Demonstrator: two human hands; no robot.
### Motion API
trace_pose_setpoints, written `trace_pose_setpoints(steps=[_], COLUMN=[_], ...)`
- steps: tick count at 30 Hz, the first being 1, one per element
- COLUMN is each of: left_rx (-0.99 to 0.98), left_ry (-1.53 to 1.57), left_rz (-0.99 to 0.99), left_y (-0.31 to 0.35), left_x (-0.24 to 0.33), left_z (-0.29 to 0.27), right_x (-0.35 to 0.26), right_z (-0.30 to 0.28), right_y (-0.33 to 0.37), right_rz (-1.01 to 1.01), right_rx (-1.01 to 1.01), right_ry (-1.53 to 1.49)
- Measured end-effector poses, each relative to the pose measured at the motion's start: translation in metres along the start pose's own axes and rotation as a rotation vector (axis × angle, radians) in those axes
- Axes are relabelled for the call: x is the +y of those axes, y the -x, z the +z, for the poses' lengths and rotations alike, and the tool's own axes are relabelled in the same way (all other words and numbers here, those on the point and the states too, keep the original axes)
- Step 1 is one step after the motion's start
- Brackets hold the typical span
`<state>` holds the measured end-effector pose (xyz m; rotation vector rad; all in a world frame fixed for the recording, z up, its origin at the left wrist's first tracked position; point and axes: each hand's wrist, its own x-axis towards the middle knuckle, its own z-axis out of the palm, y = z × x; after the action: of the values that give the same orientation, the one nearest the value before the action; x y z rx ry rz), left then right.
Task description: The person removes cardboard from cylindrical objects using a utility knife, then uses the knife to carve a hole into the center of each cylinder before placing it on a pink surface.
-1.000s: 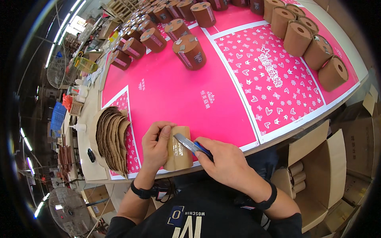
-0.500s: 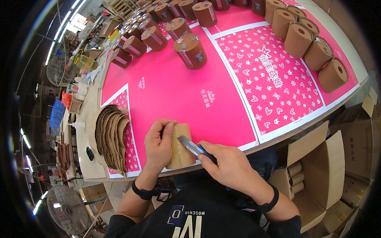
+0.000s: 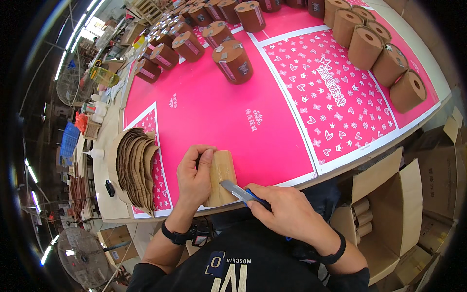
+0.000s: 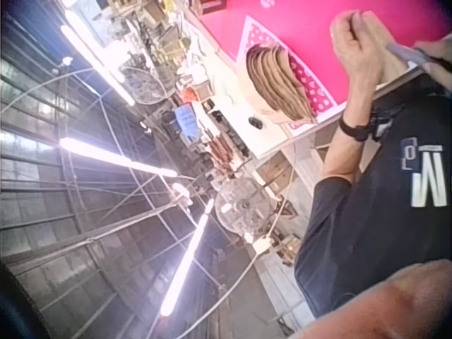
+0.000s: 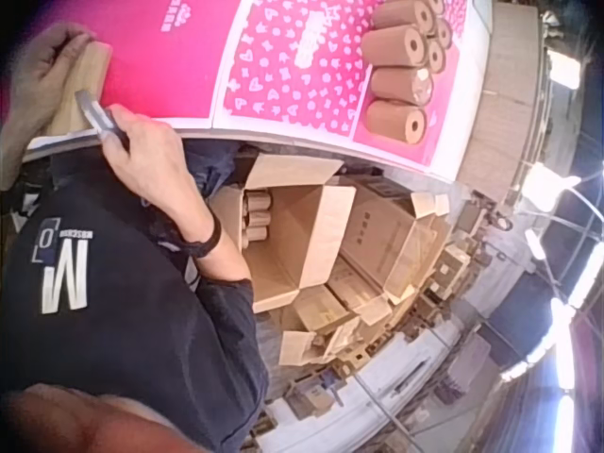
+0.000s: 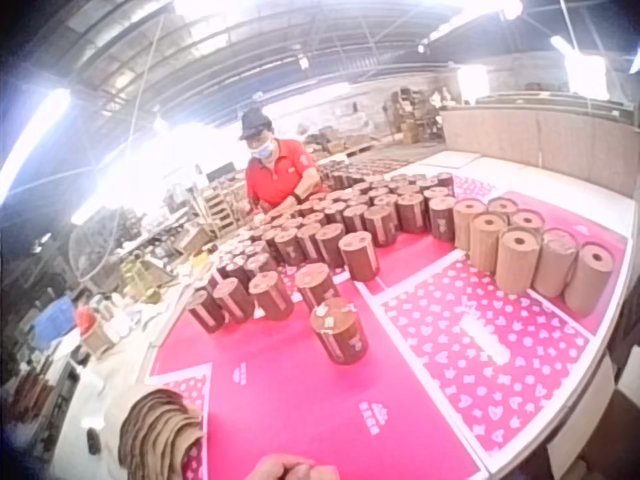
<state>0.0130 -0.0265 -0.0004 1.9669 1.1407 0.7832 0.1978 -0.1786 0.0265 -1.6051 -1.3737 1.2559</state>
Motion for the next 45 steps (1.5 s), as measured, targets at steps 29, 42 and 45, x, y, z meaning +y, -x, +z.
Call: trace_pose_setpoints(steps=[29, 42, 45], left_rx=[-0.121, -0.117, -0.107], left_ry=[0.423, 0.301, 0.203], left_rz=[-0.112, -0.149, -0.088], left_y=[0.006, 0.003, 0.003], left_x=[-0.002, 0.000, 0.001], left_z=[-0.011, -0.007, -0.006], right_x=[0.011, 0.031, 0.028], right_z=[0.002, 0.001, -0.003], right_y=[-0.030, -0.013, -0.014], right_rz=[0.015, -0.079, 0.200], right_rx=[0.034, -0.083, -0.017], right_ry=[-0.185, -0.555, -0.935])
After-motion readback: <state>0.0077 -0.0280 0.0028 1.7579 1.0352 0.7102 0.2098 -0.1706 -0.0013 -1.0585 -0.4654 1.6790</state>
